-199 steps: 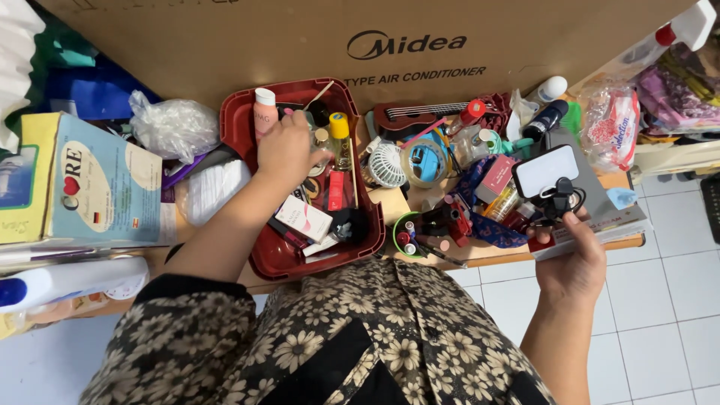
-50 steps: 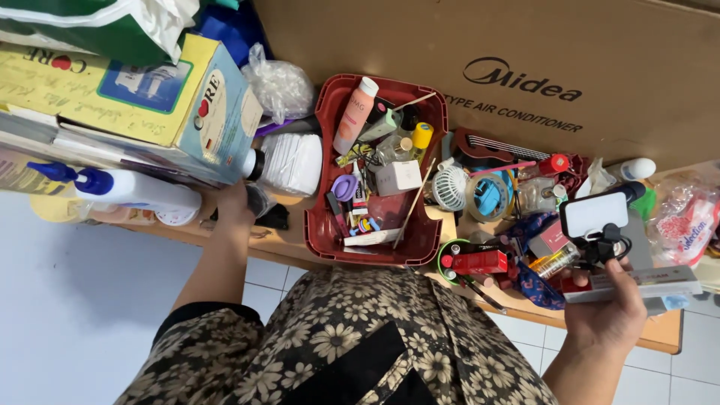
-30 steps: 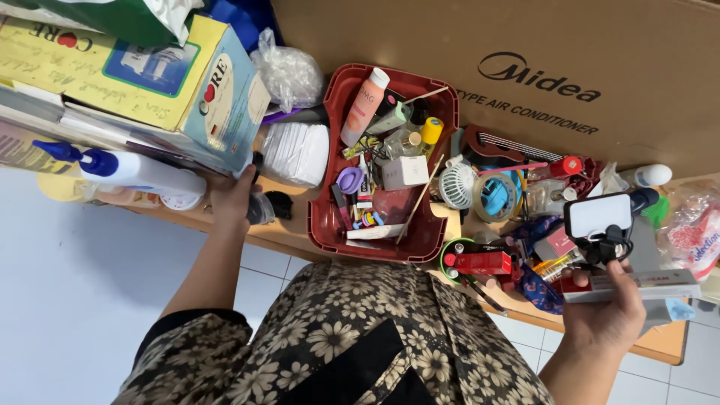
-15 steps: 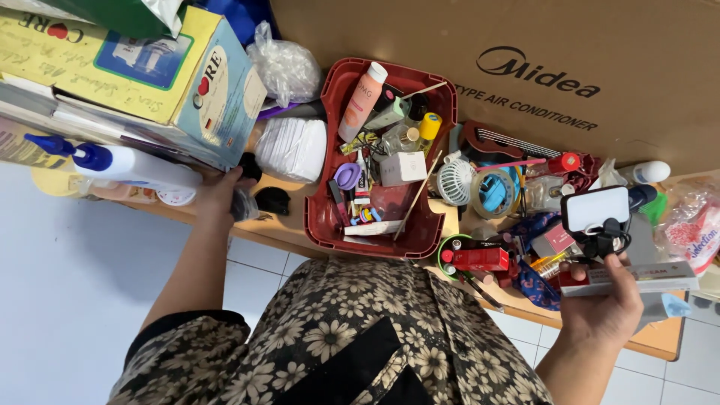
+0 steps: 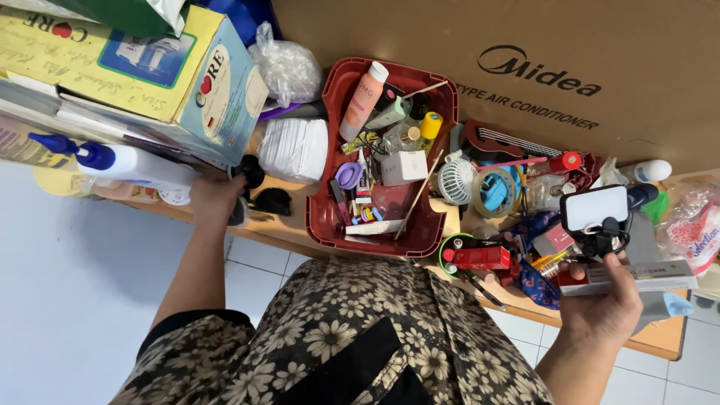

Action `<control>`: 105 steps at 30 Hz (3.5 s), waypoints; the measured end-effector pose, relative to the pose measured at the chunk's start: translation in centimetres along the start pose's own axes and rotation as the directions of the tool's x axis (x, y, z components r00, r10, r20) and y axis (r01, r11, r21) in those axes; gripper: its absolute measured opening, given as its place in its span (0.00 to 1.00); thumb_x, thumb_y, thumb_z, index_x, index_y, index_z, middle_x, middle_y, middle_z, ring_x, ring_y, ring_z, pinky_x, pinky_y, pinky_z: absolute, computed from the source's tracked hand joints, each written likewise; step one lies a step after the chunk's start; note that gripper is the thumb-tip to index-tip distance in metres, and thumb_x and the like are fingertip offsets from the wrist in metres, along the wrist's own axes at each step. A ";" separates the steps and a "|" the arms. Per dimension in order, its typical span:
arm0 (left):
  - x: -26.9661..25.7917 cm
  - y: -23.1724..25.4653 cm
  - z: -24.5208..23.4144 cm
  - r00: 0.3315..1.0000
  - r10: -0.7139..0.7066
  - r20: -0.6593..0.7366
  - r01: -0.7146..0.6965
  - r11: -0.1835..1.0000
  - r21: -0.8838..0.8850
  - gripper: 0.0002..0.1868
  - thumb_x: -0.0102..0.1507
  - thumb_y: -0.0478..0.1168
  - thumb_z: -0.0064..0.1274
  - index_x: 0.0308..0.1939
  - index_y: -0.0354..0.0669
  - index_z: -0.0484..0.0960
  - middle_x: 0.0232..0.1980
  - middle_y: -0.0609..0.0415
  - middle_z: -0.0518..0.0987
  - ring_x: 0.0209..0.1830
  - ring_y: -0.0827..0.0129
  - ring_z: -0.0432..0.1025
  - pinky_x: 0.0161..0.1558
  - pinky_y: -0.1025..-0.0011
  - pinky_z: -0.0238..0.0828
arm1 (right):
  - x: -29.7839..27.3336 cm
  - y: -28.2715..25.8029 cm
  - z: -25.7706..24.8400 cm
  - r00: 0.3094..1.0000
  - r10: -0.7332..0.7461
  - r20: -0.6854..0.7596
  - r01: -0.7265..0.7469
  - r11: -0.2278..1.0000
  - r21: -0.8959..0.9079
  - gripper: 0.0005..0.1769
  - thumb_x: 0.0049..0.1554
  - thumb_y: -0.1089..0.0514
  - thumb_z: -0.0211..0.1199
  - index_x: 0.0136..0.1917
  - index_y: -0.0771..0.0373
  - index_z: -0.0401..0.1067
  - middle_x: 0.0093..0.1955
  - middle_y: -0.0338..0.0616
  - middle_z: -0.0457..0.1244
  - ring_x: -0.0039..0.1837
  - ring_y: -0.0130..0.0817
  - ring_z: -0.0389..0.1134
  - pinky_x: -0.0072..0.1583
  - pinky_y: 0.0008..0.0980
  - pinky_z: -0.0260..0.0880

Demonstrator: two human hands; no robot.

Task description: Organizing various cosmetic items, trinkets, and small accessories into a tray and bags.

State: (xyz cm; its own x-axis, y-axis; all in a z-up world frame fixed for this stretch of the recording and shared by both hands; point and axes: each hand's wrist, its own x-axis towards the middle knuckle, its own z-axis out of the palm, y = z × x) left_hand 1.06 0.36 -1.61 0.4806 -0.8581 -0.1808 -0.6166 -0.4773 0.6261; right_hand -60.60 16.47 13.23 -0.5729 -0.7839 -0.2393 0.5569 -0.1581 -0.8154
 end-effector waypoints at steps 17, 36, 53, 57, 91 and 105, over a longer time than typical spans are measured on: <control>2.9 4.3 2.4 0.934 0.336 0.124 -0.338 0.714 0.613 0.19 0.71 0.55 0.46 0.51 0.45 0.81 0.42 0.43 0.84 0.38 0.45 0.79 0.40 0.49 0.75 | 0.8 0.5 0.1 0.998 0.022 0.067 -0.021 1.000 -0.019 0.11 0.63 0.61 0.64 0.58 0.61 0.68 0.54 0.44 0.66 0.45 0.39 0.64 0.54 0.44 0.68; -4.4 15.2 -1.9 0.826 0.500 0.261 -0.560 0.779 0.282 0.15 0.64 0.51 0.60 0.45 0.47 0.79 0.34 0.50 0.83 0.38 0.51 0.79 0.39 0.52 0.74 | -1.3 -0.3 1.8 0.998 -0.016 -0.053 0.020 0.998 0.065 0.13 0.60 0.66 0.63 0.58 0.61 0.68 0.55 0.40 0.66 0.52 0.33 0.69 0.47 0.34 0.64; -5.8 10.4 -4.6 0.891 0.317 0.325 -0.439 0.786 0.436 0.11 0.64 0.50 0.53 0.41 0.51 0.84 0.35 0.50 0.84 0.37 0.50 0.79 0.39 0.51 0.74 | -0.1 -0.2 2.3 0.998 0.008 0.058 -0.007 1.000 -0.023 0.10 0.62 0.63 0.62 0.57 0.62 0.68 0.53 0.43 0.66 0.46 0.35 0.66 0.52 0.39 0.66; -5.7 14.9 -4.9 0.821 0.504 0.268 -0.569 0.677 0.468 0.19 0.67 0.57 0.53 0.42 0.46 0.82 0.32 0.45 0.84 0.35 0.48 0.79 0.38 0.51 0.75 | -0.3 -0.2 3.6 0.993 0.044 0.109 -0.040 0.999 -0.038 0.14 0.60 0.60 0.63 0.59 0.61 0.70 0.53 0.44 0.67 0.42 0.37 0.64 0.53 0.44 0.71; -5.0 22.8 6.2 0.184 0.300 0.936 -0.983 0.071 0.171 0.51 0.52 0.40 0.66 0.78 0.58 0.60 0.43 0.49 0.84 0.43 0.52 0.80 0.41 0.55 0.76 | -3.1 -0.4 1.2 0.999 -0.045 0.018 0.045 0.999 0.000 0.15 0.59 0.61 0.63 0.60 0.62 0.68 0.52 0.45 0.66 0.43 0.38 0.64 0.52 0.45 0.70; -7.5 18.2 12.5 -0.001 0.295 0.955 -0.855 -0.495 0.153 0.09 0.63 0.38 0.52 0.38 0.49 0.89 0.39 0.56 0.87 0.39 0.62 0.82 0.33 0.60 0.73 | -3.3 -1.1 0.5 0.995 -0.065 -0.069 0.066 0.998 0.015 0.14 0.59 0.61 0.63 0.58 0.60 0.70 0.50 0.44 0.66 0.40 0.38 0.64 0.51 0.45 0.70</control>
State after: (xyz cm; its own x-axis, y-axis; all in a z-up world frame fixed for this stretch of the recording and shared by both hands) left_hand -21.56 -4.29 1.65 -0.7782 -0.3215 -0.5395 -0.2007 0.9413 -0.2714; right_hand -59.04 18.97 15.18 -0.6482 -0.7284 -0.2218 0.5268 -0.2186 -0.8214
